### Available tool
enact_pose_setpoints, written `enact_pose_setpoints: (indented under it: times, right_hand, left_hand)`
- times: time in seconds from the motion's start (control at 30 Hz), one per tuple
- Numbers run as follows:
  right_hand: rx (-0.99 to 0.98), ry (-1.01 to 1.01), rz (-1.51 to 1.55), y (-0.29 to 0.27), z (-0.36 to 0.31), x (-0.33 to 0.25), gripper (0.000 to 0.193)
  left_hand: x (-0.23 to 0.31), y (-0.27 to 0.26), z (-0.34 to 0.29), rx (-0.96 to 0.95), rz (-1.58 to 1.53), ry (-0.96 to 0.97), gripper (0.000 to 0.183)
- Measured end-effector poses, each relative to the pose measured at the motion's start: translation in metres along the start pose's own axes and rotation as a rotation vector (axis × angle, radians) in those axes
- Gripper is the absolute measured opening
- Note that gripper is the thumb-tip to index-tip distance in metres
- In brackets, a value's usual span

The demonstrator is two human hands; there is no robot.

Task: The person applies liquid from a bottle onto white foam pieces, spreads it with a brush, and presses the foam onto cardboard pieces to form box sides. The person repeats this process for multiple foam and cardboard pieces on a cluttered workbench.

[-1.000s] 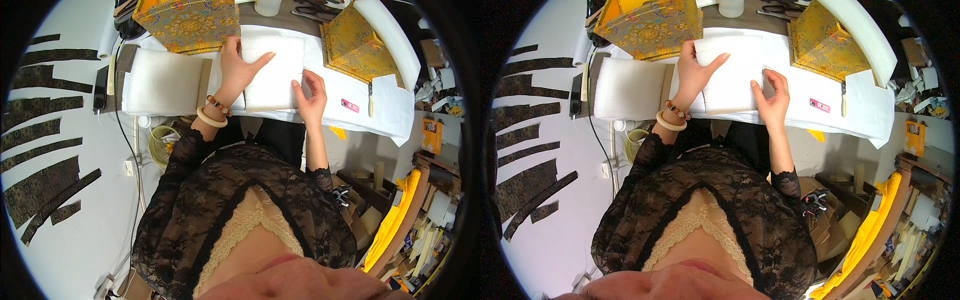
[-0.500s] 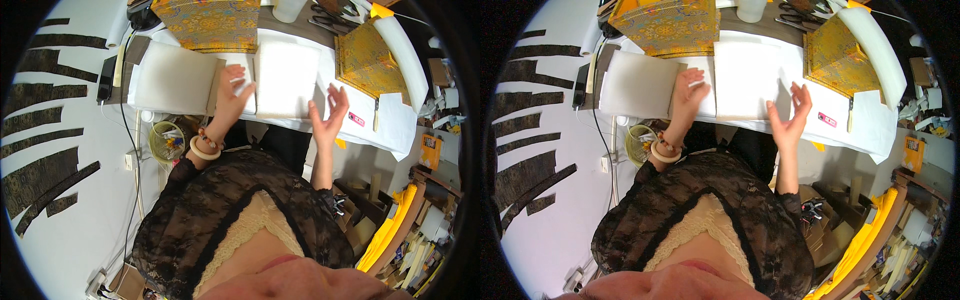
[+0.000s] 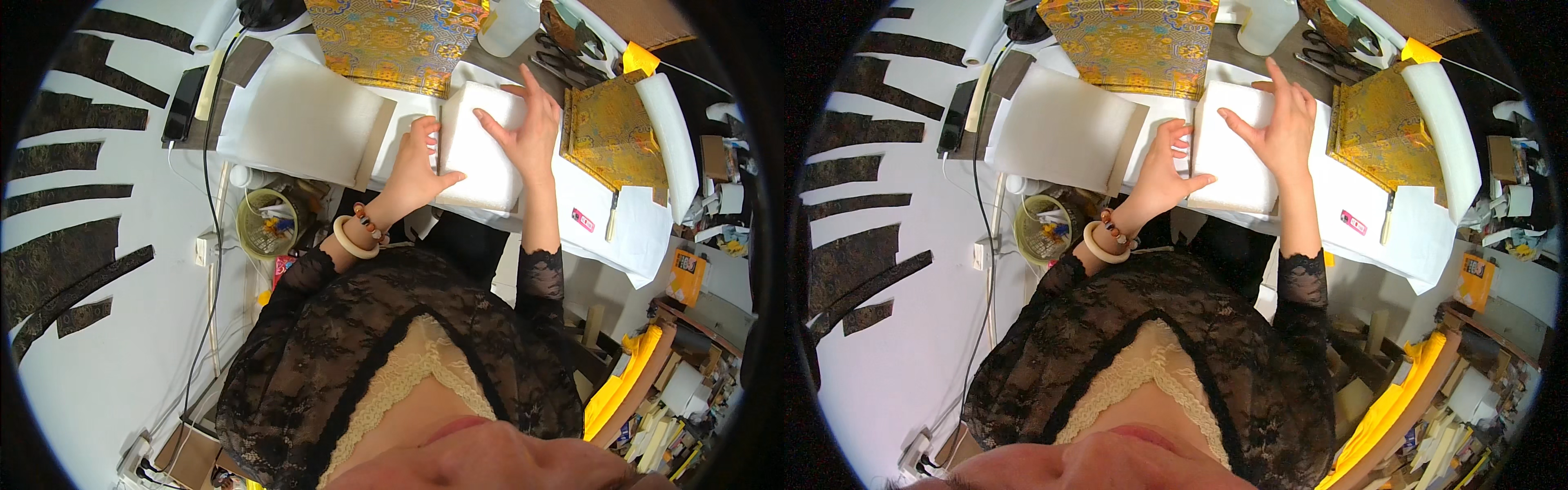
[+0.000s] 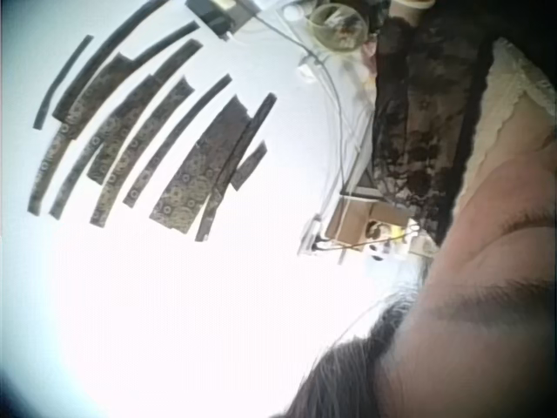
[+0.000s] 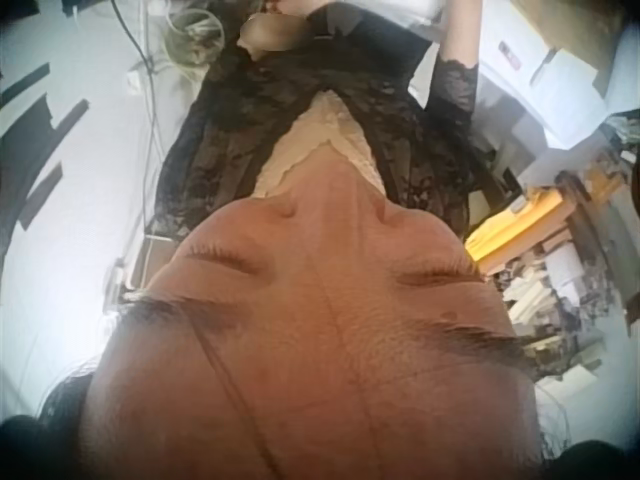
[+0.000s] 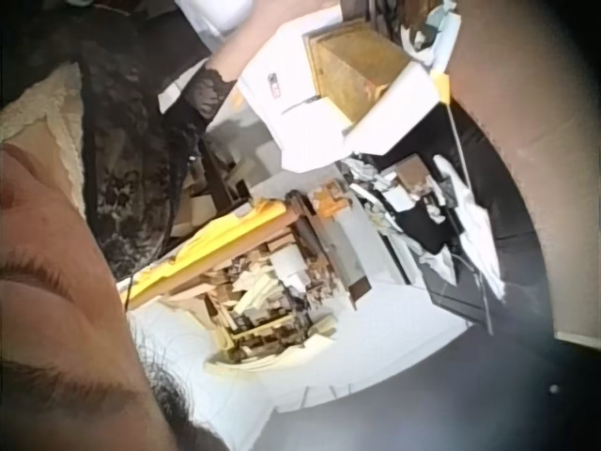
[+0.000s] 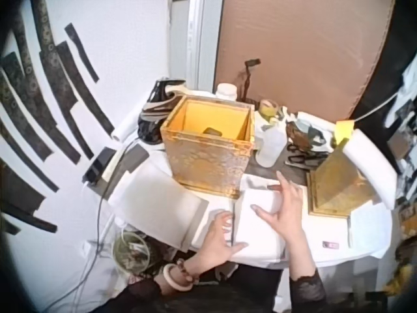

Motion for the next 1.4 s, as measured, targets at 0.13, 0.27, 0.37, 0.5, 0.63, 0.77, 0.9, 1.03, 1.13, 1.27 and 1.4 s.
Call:
enact_pose_setpoints:
  times: [0.13, 0.27, 0.37, 0.5, 0.63, 0.77, 0.9, 1.03, 1.13, 1.27, 1.4]
  right_hand:
    - [-0.019, 0.033, -0.033, 0.0023, -0.0021, 0.0003, 0.086]
    - [0.006, 0.037, -0.034, 0.0044, -0.0036, 0.0011, 0.085]
    - [0.016, 0.038, -0.042, 0.0054, -0.0040, 0.0010, 0.084]
    - [0.032, 0.024, -0.044, 0.0073, -0.0044, 0.0010, 0.083]
    - [0.058, 0.009, -0.031, 0.0058, -0.0035, -0.0010, 0.081]
    - [0.071, 0.001, -0.024, 0.0065, -0.0041, -0.0019, 0.080]
    - [0.080, 0.013, -0.045, 0.0070, -0.0057, -0.0008, 0.079]
    - [0.086, 0.006, -0.077, 0.0058, -0.0056, -0.0013, 0.077]
    - [0.108, -0.011, -0.101, 0.0042, -0.0068, -0.0023, 0.075]
    - [0.080, -0.005, -0.083, 0.0067, -0.0086, -0.0011, 0.076]
    - [0.076, 0.008, -0.075, 0.0074, -0.0098, 0.0012, 0.078]
  left_hand:
    - [0.0012, -0.0022, -0.0002, 0.018, -0.027, 0.033, 0.093]
    - [-0.0006, -0.0023, -0.0010, 0.036, -0.019, 0.039, 0.088]
    - [0.0004, -0.0029, -0.0003, 0.045, -0.023, 0.038, 0.086]
    - [-0.0007, -0.0039, 0.0008, 0.046, -0.038, 0.038, 0.086]
    - [-0.0006, -0.0038, 0.0010, 0.048, -0.032, 0.025, 0.086]
    - [-0.0037, -0.0033, 0.0028, 0.047, -0.092, -0.009, 0.087]
    - [-0.0036, -0.0022, 0.0038, 0.037, -0.106, -0.032, 0.087]
    - [-0.0052, -0.0034, 0.0032, 0.045, -0.075, 0.004, 0.085]
    - [-0.0049, -0.0030, 0.0021, 0.022, -0.062, 0.018, 0.083]
    - [-0.0033, -0.0020, 0.0015, -0.013, -0.069, 0.054, 0.082]
    - [0.0024, -0.0028, 0.0046, -0.085, -0.087, 0.057, 0.079]
Point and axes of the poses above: each hand's wrist, its own z-axis towards the middle knuckle, its own y-axis out of the palm, x = y × z, the point moved 9 cm from there along z, towards the middle knuckle, and after that the axes turned 14 degrees about -z, right-handed, at the moved point
